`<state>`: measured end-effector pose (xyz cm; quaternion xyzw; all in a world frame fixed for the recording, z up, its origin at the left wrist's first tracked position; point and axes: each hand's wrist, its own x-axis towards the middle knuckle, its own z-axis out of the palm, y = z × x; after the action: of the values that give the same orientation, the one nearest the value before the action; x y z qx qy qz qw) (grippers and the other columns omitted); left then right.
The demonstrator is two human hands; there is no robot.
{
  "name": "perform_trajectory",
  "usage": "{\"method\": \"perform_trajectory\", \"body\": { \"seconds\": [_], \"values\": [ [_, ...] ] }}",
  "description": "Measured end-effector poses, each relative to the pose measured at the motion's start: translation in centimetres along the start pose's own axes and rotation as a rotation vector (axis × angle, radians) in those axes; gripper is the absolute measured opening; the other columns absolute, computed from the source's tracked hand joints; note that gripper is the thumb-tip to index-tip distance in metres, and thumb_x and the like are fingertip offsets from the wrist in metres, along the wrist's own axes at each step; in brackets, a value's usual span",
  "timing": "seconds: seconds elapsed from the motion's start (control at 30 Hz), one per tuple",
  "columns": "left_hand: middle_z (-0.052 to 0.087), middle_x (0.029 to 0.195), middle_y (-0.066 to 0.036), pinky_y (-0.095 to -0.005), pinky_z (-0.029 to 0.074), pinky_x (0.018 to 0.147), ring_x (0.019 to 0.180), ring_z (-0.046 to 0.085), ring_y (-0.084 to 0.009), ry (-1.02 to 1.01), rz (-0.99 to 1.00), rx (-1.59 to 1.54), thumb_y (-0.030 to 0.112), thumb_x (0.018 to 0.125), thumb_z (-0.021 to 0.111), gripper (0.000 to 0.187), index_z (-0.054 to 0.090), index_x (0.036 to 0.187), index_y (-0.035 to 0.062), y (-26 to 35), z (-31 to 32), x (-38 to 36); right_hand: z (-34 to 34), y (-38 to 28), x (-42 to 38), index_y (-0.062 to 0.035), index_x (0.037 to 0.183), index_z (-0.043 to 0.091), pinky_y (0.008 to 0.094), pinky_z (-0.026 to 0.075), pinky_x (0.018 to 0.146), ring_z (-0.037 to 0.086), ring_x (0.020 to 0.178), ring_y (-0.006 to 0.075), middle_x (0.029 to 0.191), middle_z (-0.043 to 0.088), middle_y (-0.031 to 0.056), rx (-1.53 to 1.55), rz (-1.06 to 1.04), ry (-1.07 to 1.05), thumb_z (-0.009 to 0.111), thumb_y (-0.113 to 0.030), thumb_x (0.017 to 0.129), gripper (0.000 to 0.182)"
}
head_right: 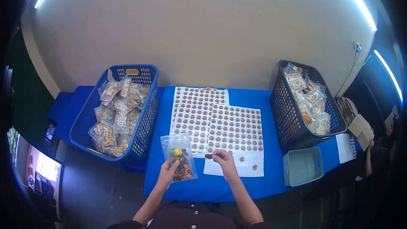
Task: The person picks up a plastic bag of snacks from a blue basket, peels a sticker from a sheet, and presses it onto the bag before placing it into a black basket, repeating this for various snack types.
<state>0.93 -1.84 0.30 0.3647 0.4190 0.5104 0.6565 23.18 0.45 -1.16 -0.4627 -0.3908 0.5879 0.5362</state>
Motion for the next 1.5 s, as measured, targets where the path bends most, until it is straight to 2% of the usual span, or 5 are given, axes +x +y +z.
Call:
{"method": "perform_trajectory", "body": {
  "seconds": [0.17, 0.53, 0.97, 1.2, 1.5],
  "values": [
    [0.059, 0.099, -0.008, -0.0241, 0.048, 0.075, 0.085, 0.058, -0.0108, -0.089, -0.005, 0.031, 0.014, 0.088, 0.049, 0.027, 0.050, 0.110, -0.0018, 0.9, 0.5, -0.8, 5.3, -4.5, -3.4, -0.0027, 0.084, 0.057, 0.0207, 0.039, 0.073, 0.051, 0.078, 0.0067, 0.085, 0.055, 0.0002, 0.013, -0.156, -0.165, 0.059, -0.004, 0.079, 0.006],
    [0.059, 0.096, -0.005, -0.0218, 0.047, 0.068, 0.081, 0.056, -0.0083, -0.191, -0.011, 0.117, 0.031, 0.092, 0.040, 0.037, 0.050, 0.111, 0.0012, 1.5, -1.1, -2.3, 10.1, -3.3, -6.1, -0.0005, 0.096, 0.056, 0.0195, 0.039, 0.058, 0.050, 0.062, 0.0054, 0.074, 0.060, 0.0041, -0.218, -0.228, -0.009, 0.064, -0.001, 0.074, 0.024],
    [0.057, 0.100, -0.006, -0.0219, 0.043, 0.073, 0.087, 0.052, -0.0085, -0.235, 0.005, 0.136, 0.038, 0.091, 0.039, 0.047, 0.048, 0.116, -0.0002, 1.2, -3.8, -2.6, 12.2, -3.0, -6.6, -0.0006, 0.102, 0.045, 0.0168, 0.037, 0.056, 0.048, 0.060, 0.0036, 0.071, 0.060, 0.0049, -0.197, -0.202, -0.006, 0.064, 0.001, 0.073, 0.034],
    [0.058, 0.098, -0.006, -0.0236, 0.045, 0.075, 0.086, 0.055, -0.0094, -0.260, 0.004, 0.099, 0.022, 0.086, 0.054, 0.036, 0.048, 0.114, 0.0000, 3.4, -3.5, -3.3, 12.9, -3.1, -6.3, -0.0007, 0.101, 0.044, 0.0170, 0.037, 0.056, 0.048, 0.060, 0.0042, 0.070, 0.059, 0.0049, -0.249, -0.228, -0.008, 0.064, 0.000, 0.073, 0.035],
    [0.060, 0.096, -0.007, -0.0243, 0.048, 0.073, 0.084, 0.058, -0.0104, -0.247, 0.065, 0.062, 0.016, 0.085, 0.055, 0.029, 0.051, 0.108, -0.0007, 3.7, -3.3, -3.2, 13.3, -2.7, -6.1, -0.0019, 0.105, 0.042, 0.0167, 0.035, 0.054, 0.045, 0.056, 0.0037, 0.069, 0.058, 0.0035, -0.370, -0.300, 0.033, 0.066, -0.002, 0.071, 0.042]
  ]
}}
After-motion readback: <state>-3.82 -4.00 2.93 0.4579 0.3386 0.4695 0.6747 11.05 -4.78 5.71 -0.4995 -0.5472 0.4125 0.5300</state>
